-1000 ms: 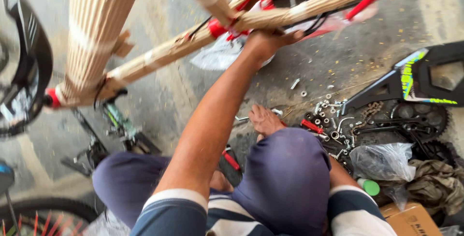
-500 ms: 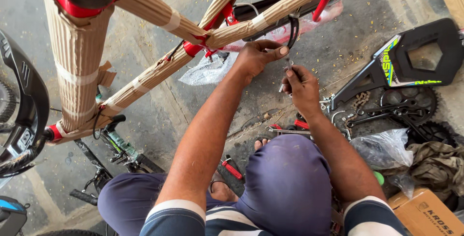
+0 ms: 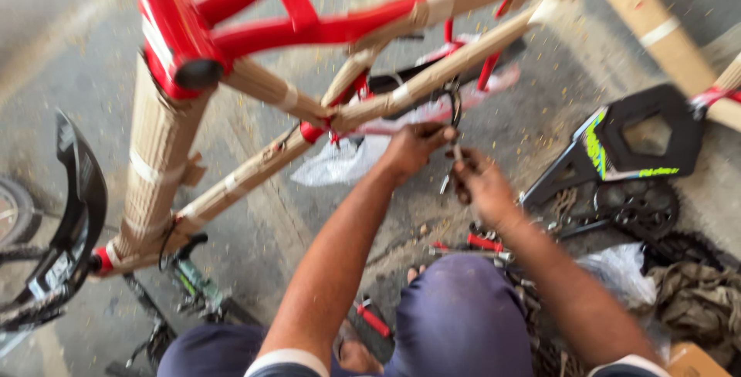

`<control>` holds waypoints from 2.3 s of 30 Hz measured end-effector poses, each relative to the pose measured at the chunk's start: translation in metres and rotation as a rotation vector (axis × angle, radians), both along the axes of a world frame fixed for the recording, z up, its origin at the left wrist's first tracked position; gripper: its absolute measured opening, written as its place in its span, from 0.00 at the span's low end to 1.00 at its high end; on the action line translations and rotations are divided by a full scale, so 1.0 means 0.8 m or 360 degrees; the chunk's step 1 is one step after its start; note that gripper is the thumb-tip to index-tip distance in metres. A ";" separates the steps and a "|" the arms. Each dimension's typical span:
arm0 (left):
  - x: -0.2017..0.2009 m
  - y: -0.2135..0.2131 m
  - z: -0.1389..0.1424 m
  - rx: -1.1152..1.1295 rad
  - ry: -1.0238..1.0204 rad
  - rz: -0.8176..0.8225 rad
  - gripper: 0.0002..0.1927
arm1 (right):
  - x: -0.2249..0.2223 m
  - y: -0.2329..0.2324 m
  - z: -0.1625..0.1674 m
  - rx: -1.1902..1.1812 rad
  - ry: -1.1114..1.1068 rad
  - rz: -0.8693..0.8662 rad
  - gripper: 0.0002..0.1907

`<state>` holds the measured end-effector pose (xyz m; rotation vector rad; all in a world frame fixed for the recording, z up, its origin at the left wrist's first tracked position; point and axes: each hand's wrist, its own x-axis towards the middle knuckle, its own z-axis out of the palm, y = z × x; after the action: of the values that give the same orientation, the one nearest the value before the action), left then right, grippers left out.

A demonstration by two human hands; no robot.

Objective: The person sits on the floor assembling a new bicycle with a cardboard-wrapped frame. They thread a cable, pick bolts from the floor, use a wrench to tighten a component on the frame, fit a black seat clamp part, and attach a pedal to the crank.

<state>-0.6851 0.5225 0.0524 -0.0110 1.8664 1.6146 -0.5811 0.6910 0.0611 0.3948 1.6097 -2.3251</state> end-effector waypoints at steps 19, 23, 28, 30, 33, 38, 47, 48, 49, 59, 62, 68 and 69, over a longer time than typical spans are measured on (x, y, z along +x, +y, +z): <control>-0.030 0.006 0.022 -0.0509 0.1078 -0.0483 0.25 | -0.020 0.013 -0.041 0.0136 0.0006 -0.0066 0.15; -0.033 0.046 0.027 0.0007 0.0725 -0.0251 0.26 | -0.033 0.052 0.003 0.0408 -0.0037 0.0217 0.21; -0.024 0.073 0.040 -0.0261 0.0724 -0.0248 0.26 | -0.034 0.062 0.015 0.0401 0.0088 0.0267 0.18; -0.016 0.079 0.044 -0.0330 0.0648 -0.0206 0.27 | -0.031 0.070 0.013 0.0477 -0.0012 0.0258 0.17; -0.004 0.097 0.052 -0.0294 0.0760 0.0006 0.32 | -0.023 0.080 0.018 0.0445 -0.0110 0.0010 0.18; 0.001 0.126 0.059 -0.0294 0.0547 0.0299 0.40 | -0.029 0.093 0.043 0.0272 -0.0043 0.0035 0.23; -0.038 0.146 0.025 0.0320 -0.0068 0.0433 0.22 | -0.057 0.120 0.070 0.0105 -0.0254 0.0457 0.25; -0.038 0.146 0.021 0.0375 -0.0054 0.0426 0.20 | -0.060 0.124 0.072 0.0117 -0.0267 0.0521 0.26; -0.039 0.146 0.017 0.0432 -0.0036 0.0425 0.19 | -0.064 0.129 0.073 0.0094 -0.0268 0.0556 0.25; -0.029 0.146 0.004 0.0576 0.0082 0.0724 0.15 | -0.038 0.085 0.038 -0.0144 -0.0117 0.0240 0.18; -0.026 0.140 0.010 0.0547 0.0055 0.0753 0.14 | -0.028 0.067 0.036 -0.0035 -0.0112 0.0110 0.17; -0.028 0.184 0.016 0.0318 -0.0002 0.0808 0.23 | -0.008 0.027 0.025 0.0005 -0.0002 -0.0660 0.18; -0.029 0.185 0.016 0.0276 -0.0020 0.0805 0.25 | -0.008 0.024 0.019 -0.0052 -0.0010 -0.0798 0.17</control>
<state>-0.7081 0.6703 0.0648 -0.4491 1.7978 2.1013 -0.5876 0.7099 0.0764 0.8845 1.6091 -2.6902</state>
